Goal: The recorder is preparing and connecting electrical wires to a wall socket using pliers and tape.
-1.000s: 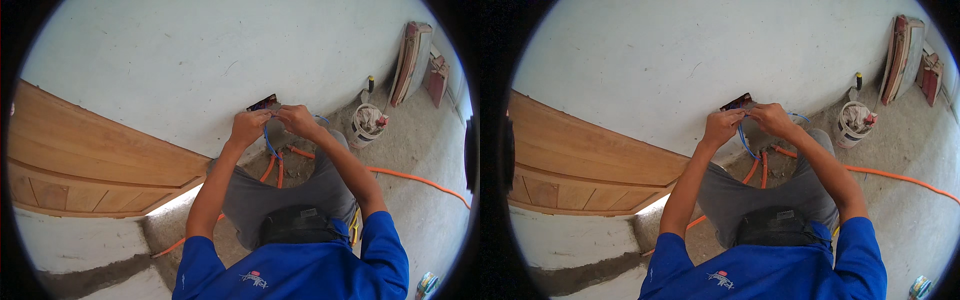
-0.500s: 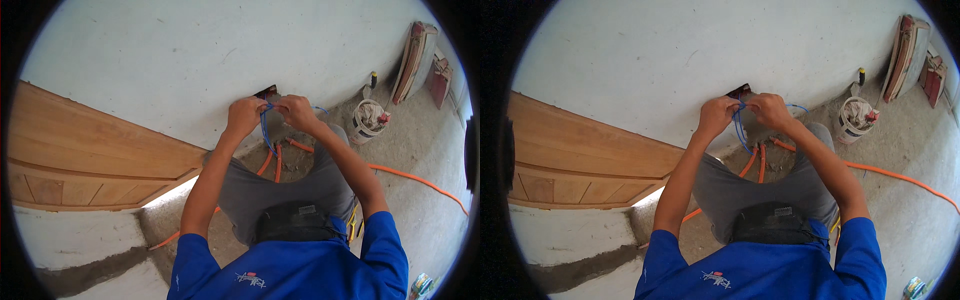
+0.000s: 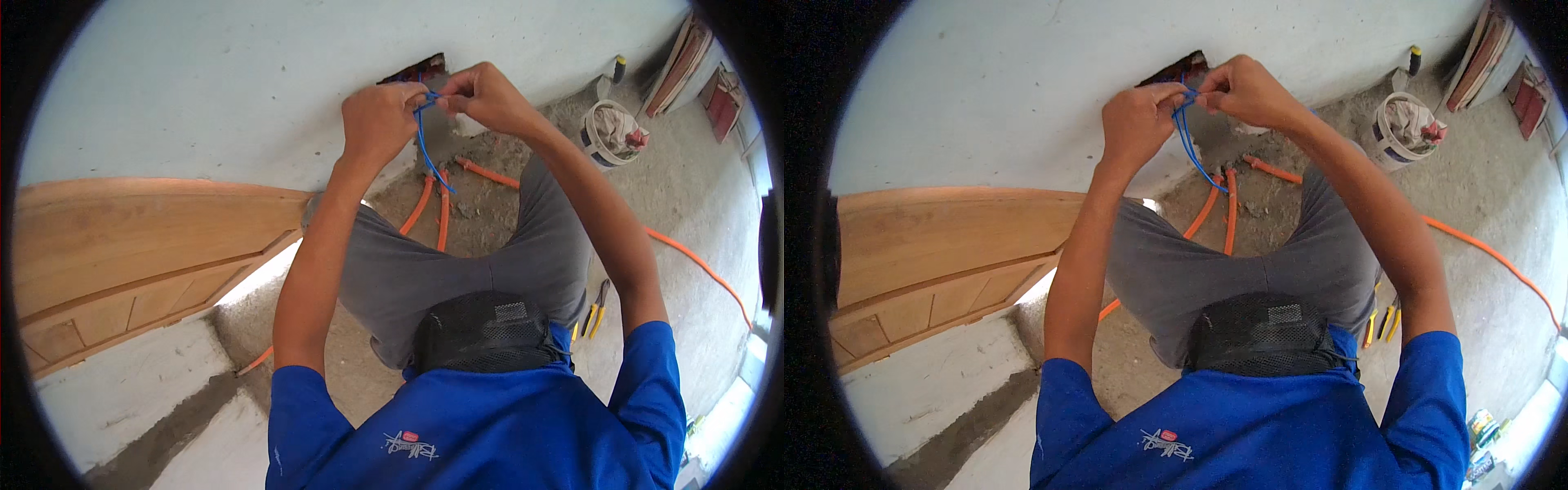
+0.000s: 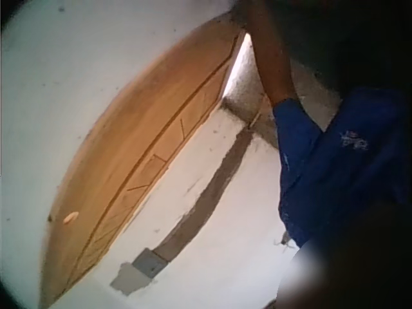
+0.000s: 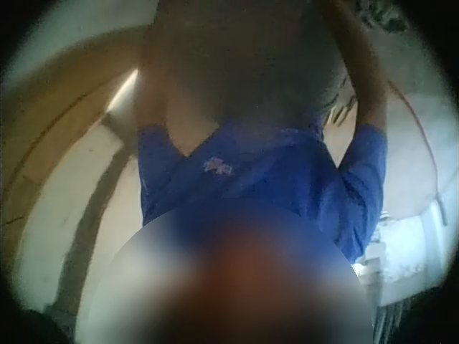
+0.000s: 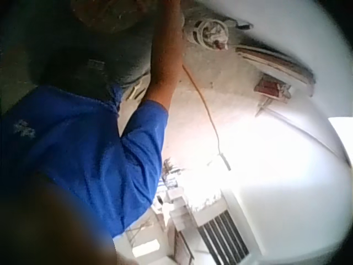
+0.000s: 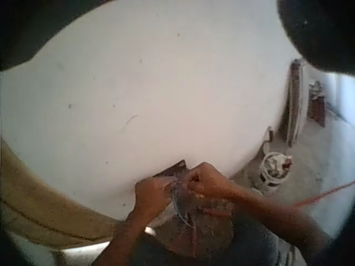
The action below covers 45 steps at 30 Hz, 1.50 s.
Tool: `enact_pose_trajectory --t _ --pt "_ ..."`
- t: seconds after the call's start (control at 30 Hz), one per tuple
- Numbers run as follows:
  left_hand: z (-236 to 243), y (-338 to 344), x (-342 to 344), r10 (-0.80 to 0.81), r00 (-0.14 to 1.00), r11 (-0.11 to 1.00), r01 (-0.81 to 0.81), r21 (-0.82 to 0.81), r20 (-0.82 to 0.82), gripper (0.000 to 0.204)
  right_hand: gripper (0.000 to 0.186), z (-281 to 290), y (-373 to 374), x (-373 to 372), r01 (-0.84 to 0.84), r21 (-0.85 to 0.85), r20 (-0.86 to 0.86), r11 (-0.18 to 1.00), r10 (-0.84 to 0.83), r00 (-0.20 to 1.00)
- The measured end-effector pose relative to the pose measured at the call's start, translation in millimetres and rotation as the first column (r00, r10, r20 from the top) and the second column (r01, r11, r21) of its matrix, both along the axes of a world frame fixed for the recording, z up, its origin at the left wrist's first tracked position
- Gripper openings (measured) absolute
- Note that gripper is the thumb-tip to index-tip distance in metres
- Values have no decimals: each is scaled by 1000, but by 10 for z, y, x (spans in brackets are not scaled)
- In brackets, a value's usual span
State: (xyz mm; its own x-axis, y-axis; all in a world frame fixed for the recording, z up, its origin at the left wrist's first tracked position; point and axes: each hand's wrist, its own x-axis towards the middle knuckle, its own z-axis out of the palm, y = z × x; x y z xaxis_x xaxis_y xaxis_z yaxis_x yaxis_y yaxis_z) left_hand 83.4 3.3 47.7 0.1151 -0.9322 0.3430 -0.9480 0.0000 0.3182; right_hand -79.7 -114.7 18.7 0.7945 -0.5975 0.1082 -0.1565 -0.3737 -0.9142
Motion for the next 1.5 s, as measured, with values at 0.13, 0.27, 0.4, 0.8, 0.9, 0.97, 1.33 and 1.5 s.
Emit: enact_pose_trajectory --t 0.13,0.27,0.4,0.8,0.9,0.97,1.33,1.5 --pt "-42 13 28 -10 1000 999 11 -45 16 13 14 128 114 43 71 -119 -92 990 -82 992" --pt "-56 25 25 -36 999 997 37 -73 14 13 16 120 214 93 143 -331 -120 933 -192 974" --pt "-64 24 32 -58 998 996 58 -66 3 15 16 79 139 54 103 -354 -106 930 -149 983" --pt "-89 13 72 -90 983 990 106 -92 157 18 16 194 -47 63 -89 -261 -142 961 53 988" --pt "-151 -12 86 -106 982 978 131 -162 154 22 15 208 -160 13 -225 -210 -58 952 218 974" --pt "-189 -2 109 -114 980 974 143 -175 163 25 14 346 -124 -69 -321 -243 55 915 344 937" --pt "-268 -19 174 -209 961 917 256 -305 179 22 19 31 -367 119 -154 509 -214 847 298 930" --pt "-239 36 174 -198 976 931 216 -293 90 19 26 239 -334 122 -324 482 -177 814 453 874"
